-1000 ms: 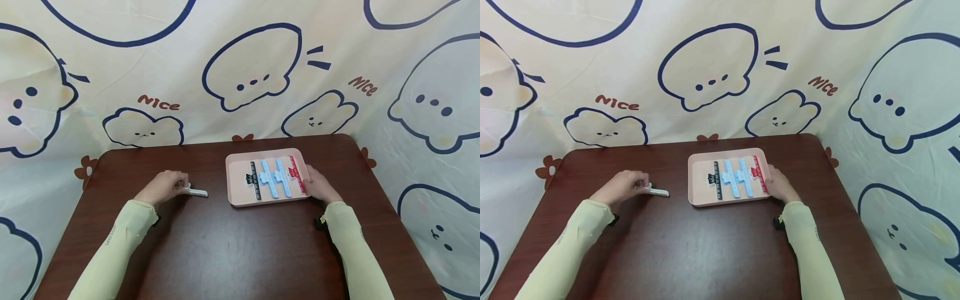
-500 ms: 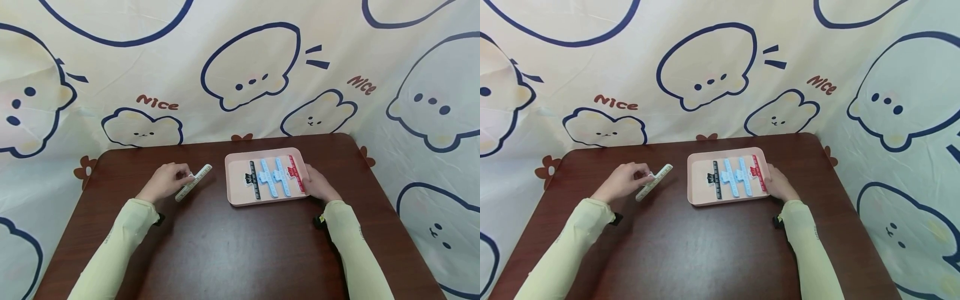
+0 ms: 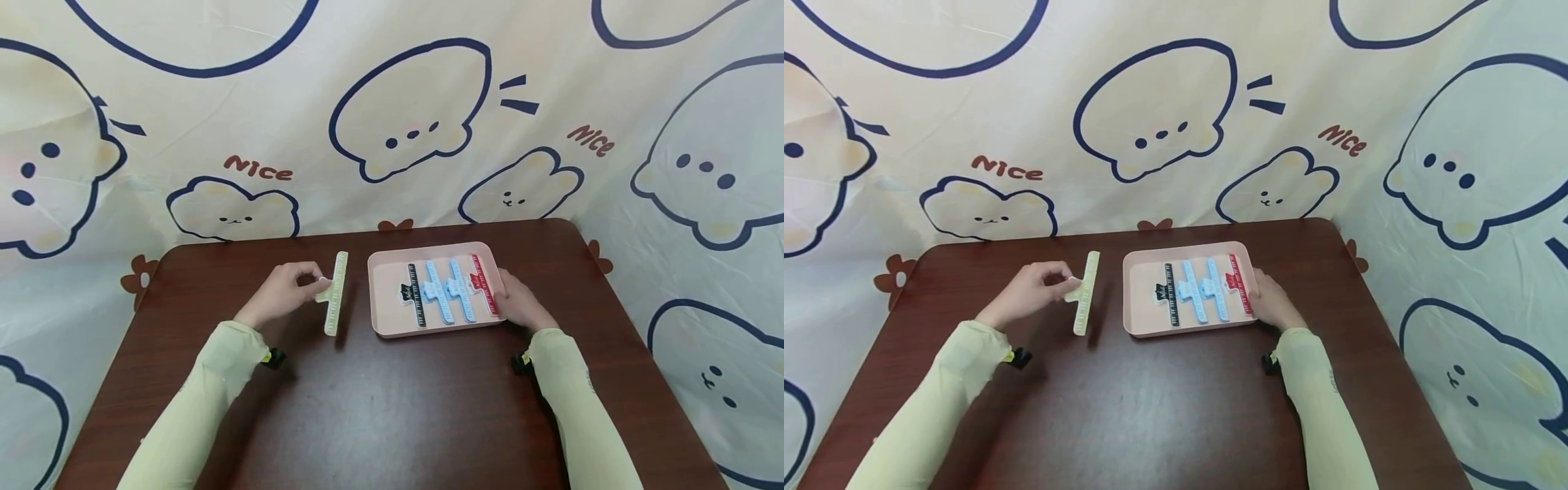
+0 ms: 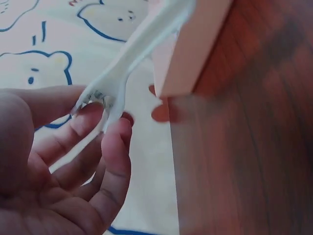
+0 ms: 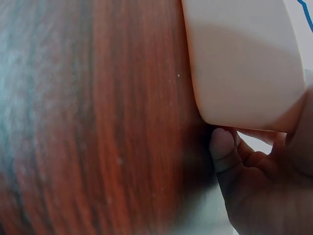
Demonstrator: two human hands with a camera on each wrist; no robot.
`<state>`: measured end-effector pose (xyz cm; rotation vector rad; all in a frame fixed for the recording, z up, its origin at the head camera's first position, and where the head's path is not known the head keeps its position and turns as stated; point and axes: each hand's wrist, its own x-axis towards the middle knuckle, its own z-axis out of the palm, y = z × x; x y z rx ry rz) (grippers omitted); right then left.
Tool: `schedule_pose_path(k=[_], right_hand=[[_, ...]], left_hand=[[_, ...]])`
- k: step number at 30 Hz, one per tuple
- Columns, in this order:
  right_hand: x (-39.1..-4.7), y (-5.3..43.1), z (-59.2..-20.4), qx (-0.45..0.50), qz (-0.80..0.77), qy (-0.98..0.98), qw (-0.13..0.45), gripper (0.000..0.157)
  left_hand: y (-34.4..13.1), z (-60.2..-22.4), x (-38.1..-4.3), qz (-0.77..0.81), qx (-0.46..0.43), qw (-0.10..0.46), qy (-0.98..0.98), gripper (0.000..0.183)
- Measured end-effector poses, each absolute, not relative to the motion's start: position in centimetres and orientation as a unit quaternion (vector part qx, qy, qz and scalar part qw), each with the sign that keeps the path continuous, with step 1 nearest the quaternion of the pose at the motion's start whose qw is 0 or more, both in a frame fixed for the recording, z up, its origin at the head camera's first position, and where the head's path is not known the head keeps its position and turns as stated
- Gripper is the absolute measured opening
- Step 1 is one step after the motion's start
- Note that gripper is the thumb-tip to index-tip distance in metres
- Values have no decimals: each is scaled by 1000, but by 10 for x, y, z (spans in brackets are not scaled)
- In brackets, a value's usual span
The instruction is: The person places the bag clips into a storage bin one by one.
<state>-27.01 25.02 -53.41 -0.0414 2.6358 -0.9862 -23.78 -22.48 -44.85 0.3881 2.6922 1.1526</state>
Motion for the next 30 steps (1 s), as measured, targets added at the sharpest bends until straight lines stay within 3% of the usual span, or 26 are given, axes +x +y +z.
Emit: schedule_pose_path(k=[24,30], right_hand=[[-268,251,-536,-13,-349,922,165,63],[-269,251,-535,-15,-350,923,161,64]], left_hand=[[-184,-441,-242,514,85,204,829,19],[-180,-442,-244,522,76,207,824,26]])
